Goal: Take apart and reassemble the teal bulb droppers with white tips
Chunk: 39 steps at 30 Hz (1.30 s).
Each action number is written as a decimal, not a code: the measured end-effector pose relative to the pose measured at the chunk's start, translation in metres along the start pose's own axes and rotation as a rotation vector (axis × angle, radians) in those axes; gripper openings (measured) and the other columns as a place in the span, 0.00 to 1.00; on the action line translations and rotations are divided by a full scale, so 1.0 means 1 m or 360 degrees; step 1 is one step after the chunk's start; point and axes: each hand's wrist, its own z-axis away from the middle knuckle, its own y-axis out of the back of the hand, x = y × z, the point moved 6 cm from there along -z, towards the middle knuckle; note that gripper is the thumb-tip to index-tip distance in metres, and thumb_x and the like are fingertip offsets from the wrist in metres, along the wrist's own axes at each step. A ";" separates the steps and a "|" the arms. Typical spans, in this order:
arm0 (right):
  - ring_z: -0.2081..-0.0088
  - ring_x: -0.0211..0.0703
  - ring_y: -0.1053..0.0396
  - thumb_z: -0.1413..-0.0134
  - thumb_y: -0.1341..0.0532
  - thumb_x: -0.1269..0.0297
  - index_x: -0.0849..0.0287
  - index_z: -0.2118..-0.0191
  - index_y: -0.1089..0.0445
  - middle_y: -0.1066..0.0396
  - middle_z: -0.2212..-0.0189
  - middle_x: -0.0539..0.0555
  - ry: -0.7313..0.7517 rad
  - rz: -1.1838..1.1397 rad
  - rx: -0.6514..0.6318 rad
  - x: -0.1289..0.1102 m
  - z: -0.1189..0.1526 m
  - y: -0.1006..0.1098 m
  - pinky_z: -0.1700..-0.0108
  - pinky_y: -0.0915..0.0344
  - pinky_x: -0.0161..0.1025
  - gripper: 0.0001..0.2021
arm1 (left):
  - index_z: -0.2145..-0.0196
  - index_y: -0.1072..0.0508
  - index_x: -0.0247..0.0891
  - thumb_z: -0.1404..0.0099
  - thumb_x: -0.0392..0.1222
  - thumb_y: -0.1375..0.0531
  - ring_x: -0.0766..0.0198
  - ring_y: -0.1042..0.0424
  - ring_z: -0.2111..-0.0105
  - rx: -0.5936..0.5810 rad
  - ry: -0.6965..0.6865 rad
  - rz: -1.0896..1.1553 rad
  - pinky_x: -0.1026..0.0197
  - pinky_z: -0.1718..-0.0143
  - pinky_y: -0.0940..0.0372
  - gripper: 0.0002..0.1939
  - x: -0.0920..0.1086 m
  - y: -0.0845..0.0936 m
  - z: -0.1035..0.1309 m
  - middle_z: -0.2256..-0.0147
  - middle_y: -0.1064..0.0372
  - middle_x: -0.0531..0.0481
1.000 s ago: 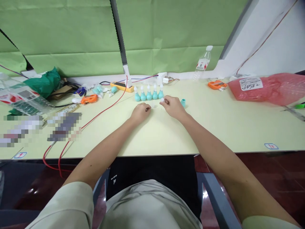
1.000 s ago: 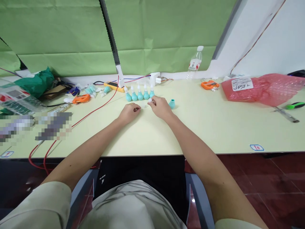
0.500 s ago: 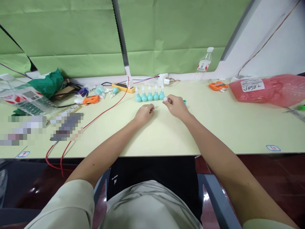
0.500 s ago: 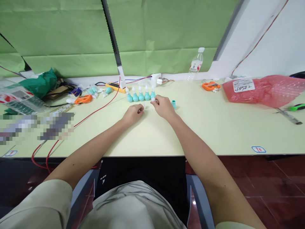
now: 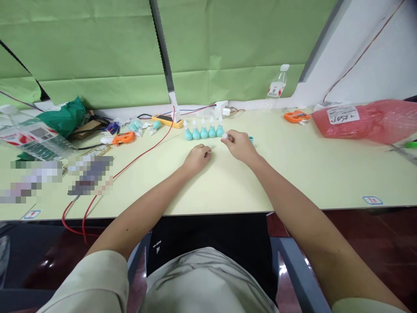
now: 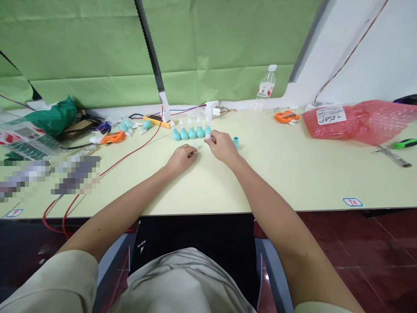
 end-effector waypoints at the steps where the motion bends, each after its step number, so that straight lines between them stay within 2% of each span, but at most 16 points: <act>1: 0.74 0.39 0.44 0.41 0.38 0.60 0.57 0.70 0.34 0.40 0.78 0.47 0.0000 -0.0001 0.0004 0.000 0.000 0.000 0.68 0.47 0.39 0.09 | 0.52 0.21 0.37 0.32 0.35 0.47 0.57 0.27 0.59 -0.0008 0.0008 -0.0021 0.56 0.53 0.32 0.17 0.002 0.000 0.001 0.59 0.26 0.43; 5: 0.74 0.40 0.43 0.41 0.38 0.60 0.57 0.70 0.33 0.39 0.78 0.48 0.0025 0.0003 0.0025 0.002 -0.001 0.001 0.68 0.46 0.39 0.08 | 0.46 0.24 0.41 0.33 0.34 0.47 0.55 0.26 0.58 -0.0106 0.0024 -0.0100 0.55 0.54 0.32 0.20 0.010 -0.002 0.002 0.56 0.25 0.43; 10: 0.74 0.40 0.42 0.41 0.39 0.60 0.57 0.70 0.33 0.38 0.78 0.48 0.0056 0.0020 0.0040 0.001 -0.001 0.003 0.67 0.45 0.39 0.08 | 0.43 0.28 0.43 0.34 0.32 0.47 0.52 0.25 0.55 -0.0159 0.0053 -0.0221 0.54 0.56 0.32 0.23 0.015 -0.004 -0.001 0.54 0.23 0.44; 21: 0.74 0.40 0.42 0.41 0.39 0.60 0.57 0.69 0.33 0.38 0.78 0.48 0.0045 -0.0001 0.0030 0.000 -0.001 0.004 0.67 0.45 0.40 0.08 | 0.41 0.30 0.50 0.33 0.34 0.46 0.50 0.24 0.55 -0.0203 0.0069 -0.0315 0.55 0.59 0.33 0.25 0.014 -0.009 -0.010 0.53 0.22 0.46; 33: 0.73 0.40 0.43 0.41 0.38 0.59 0.56 0.70 0.34 0.37 0.78 0.48 -0.0022 0.0031 0.0001 0.002 -0.001 0.002 0.68 0.47 0.40 0.09 | 0.41 0.29 0.51 0.31 0.38 0.46 0.50 0.24 0.55 -0.0222 0.0069 -0.0287 0.54 0.57 0.33 0.23 0.017 -0.007 -0.009 0.53 0.23 0.46; 39: 0.73 0.40 0.42 0.41 0.39 0.60 0.57 0.69 0.33 0.37 0.78 0.48 -0.0029 0.0021 -0.0005 0.001 0.000 0.002 0.67 0.46 0.40 0.09 | 0.40 0.30 0.51 0.32 0.37 0.46 0.50 0.24 0.55 -0.0203 0.0060 -0.0275 0.54 0.57 0.33 0.24 0.016 -0.007 -0.009 0.53 0.22 0.46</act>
